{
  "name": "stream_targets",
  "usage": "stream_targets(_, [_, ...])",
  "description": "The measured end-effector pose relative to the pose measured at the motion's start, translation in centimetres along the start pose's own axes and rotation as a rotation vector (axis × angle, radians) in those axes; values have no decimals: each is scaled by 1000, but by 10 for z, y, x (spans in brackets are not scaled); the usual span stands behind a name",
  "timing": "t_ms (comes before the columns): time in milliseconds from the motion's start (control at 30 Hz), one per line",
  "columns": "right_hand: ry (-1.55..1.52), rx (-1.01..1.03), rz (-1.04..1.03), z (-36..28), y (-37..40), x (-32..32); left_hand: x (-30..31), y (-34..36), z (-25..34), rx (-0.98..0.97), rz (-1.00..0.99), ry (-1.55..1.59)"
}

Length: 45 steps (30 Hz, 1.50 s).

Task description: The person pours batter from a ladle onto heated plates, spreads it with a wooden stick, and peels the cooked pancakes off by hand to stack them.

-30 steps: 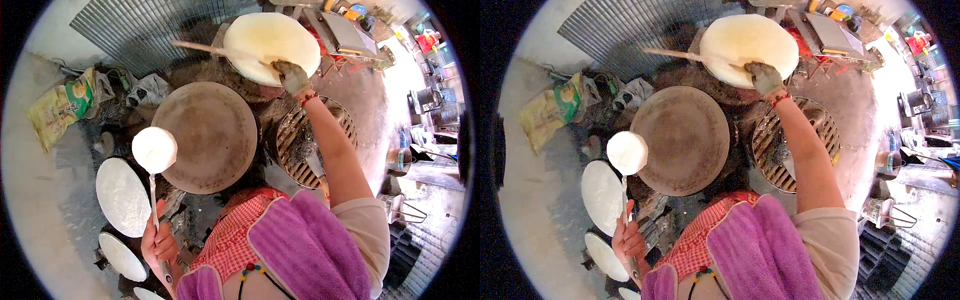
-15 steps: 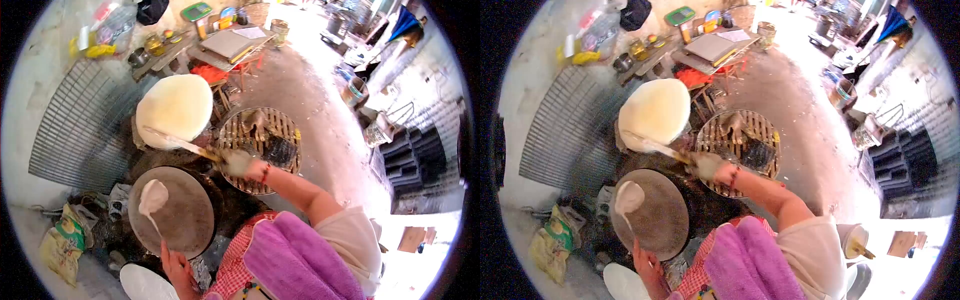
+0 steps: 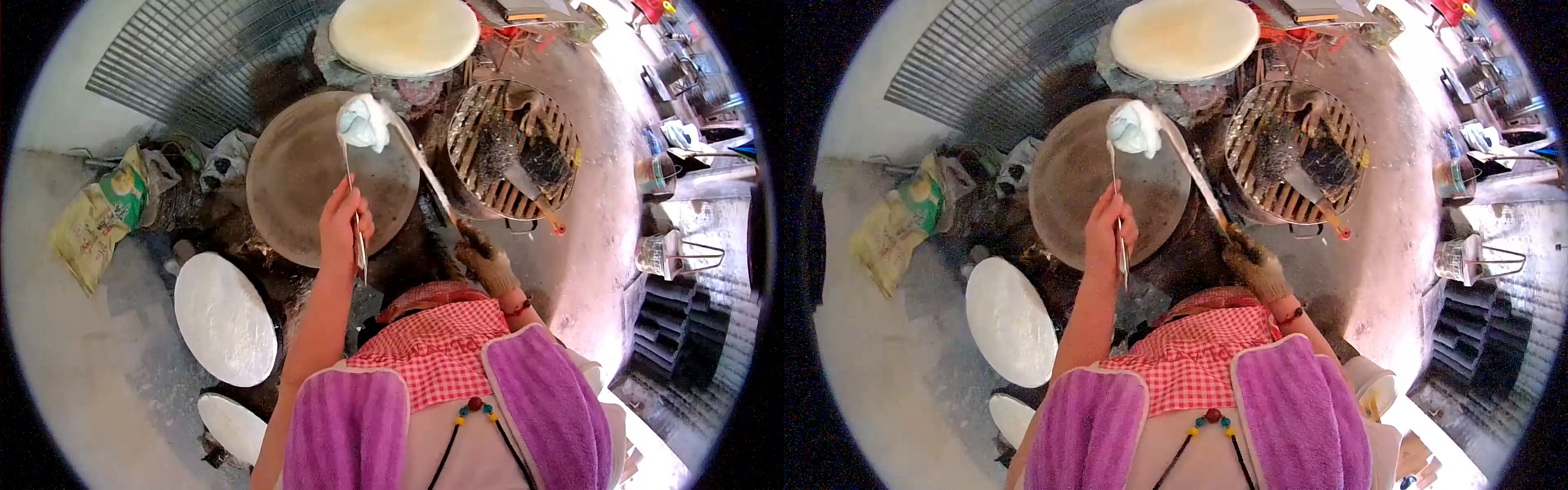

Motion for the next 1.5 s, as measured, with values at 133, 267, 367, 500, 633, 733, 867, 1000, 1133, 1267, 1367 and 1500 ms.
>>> stream_targets(133, [529, 158, 142, -47, 0, -18, 9, -33, 6, 1, -115, 467])
stream_targets(267, [770, 168, 188, -41, -20, -27, 28, -48, 33, -91, -54, 367])
stream_targets(367, [537, 102, 118, -69, -41, -57, 68, -23, 59, -320, 309, -57])
stream_targets(500, [463, 328, -12, -40, -106, -67, 124, 25, 48, -406, 335, -245])
stream_targets(633, [216, 134, 52, -57, -36, -42, 138, 118, 60, -505, 69, 77])
stream_targets(733, [195, 153, -23, -31, -74, -81, 110, 157, 66, -401, 356, -88])
stream_targets(867, [568, 380, -32, -94, -108, -107, 164, 153, 18, -72, 282, -116])
stream_targets(1000, [309, 201, -15, -78, -73, -57, 156, 238, 75, -436, 587, -442])
stream_targets(1133, [423, 395, 8, -64, -88, -106, 198, 261, 60, -421, 585, -150])
stream_targets(1267, [653, 18, -39, -82, -101, -105, 195, 260, 43, -465, 539, -82])
stream_targets(1367, [353, 255, 8, -98, -68, -74, 180, 312, 37, -559, 709, -215])
stream_targets(1500, [145, 251, -49, -51, -110, -106, 183, 309, 14, -502, 672, -196])
Point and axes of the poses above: each hand's wrist, its own y-axis away from the middle knuckle, its own x-axis out of the back of the hand, z = x × y, the point moved 9 cm from there along -y, towards the middle knuckle, and after that the axes turned 13 degrees about -z, right-handed, at the moved point
